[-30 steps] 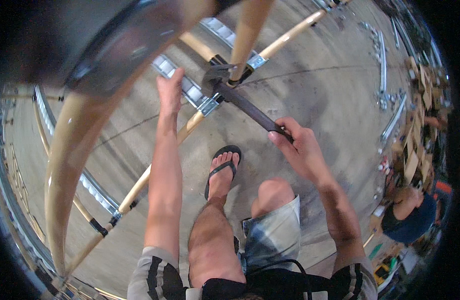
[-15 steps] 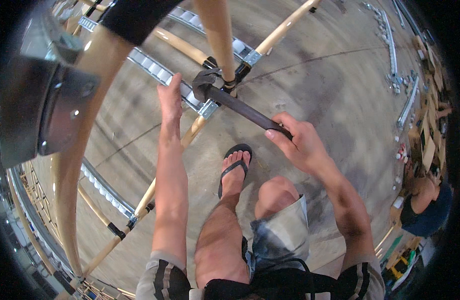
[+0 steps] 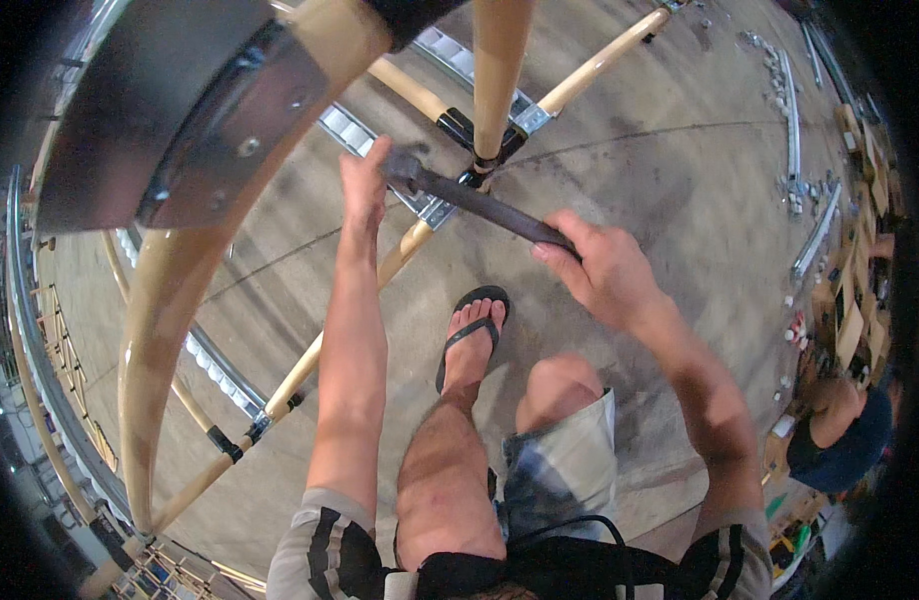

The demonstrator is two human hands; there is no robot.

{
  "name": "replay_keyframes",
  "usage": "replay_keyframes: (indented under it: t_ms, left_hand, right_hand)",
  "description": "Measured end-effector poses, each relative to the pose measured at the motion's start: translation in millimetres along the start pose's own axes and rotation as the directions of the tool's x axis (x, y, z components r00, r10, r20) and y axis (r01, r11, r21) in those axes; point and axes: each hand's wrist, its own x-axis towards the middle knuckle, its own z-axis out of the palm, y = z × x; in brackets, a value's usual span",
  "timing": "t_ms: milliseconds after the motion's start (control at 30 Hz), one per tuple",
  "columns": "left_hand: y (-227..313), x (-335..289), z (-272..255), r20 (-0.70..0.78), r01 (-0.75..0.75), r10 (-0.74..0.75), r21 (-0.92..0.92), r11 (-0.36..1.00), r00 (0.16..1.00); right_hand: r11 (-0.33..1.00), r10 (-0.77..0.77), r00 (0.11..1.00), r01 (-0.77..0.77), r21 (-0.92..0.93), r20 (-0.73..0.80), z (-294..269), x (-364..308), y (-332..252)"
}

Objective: The person uses a hammer to secure metal brackets onto a large pipe frame structure. They strike the metal components to ensure a tight fit, moving along the assembly to repeat the process on different joints.

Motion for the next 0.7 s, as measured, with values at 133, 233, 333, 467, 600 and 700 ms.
replay_keyframes:
  t_ms: [133,233,333,467,600,700]
  left_hand:
    - [0.6,0.8,4.3,0.009,-0.024,0.025,-0.064,0.998,1.0]
    - [-19.8,16.0,-10.6,-0.014,0.051,-0.05,0.055,0.997,0.999]
    - [-11.7,11.9,-11.7,0.044,0.071,-0.072,0.026,0.997,0.996]
    - [8.7,-6.4,2.0,0.163,-0.003,0.029,-0.153,0.988,0.986]
    - [-8.2,10.0,-2.4,0.052,0.002,-0.001,-0.012,1.0,0.999]
    - [-6.6,5.3,-4.3,0.003,0.109,-0.109,-0.053,0.993,0.994]
  right_hand:
    - [0.999,-0.051,0.997,0.052,0.012,-0.063,-0.5,1.1,0.9]
    - [0.992,-0.022,0.998,0.03,-0.126,0.06,2.6,-2.7,24.1]
    - [0.998,0.006,0.998,-0.001,-0.064,0.068,-0.8,-3.1,20.4]
    - [0.995,-0.095,0.991,0.097,0.027,-0.095,10.0,-5.0,24.0]
    - [0.985,-0.062,0.992,0.078,-0.151,0.106,2.3,-3.7,37.7]
    - [0.998,-0.058,0.998,0.058,0.007,0.027,-1.7,0.0,23.5]
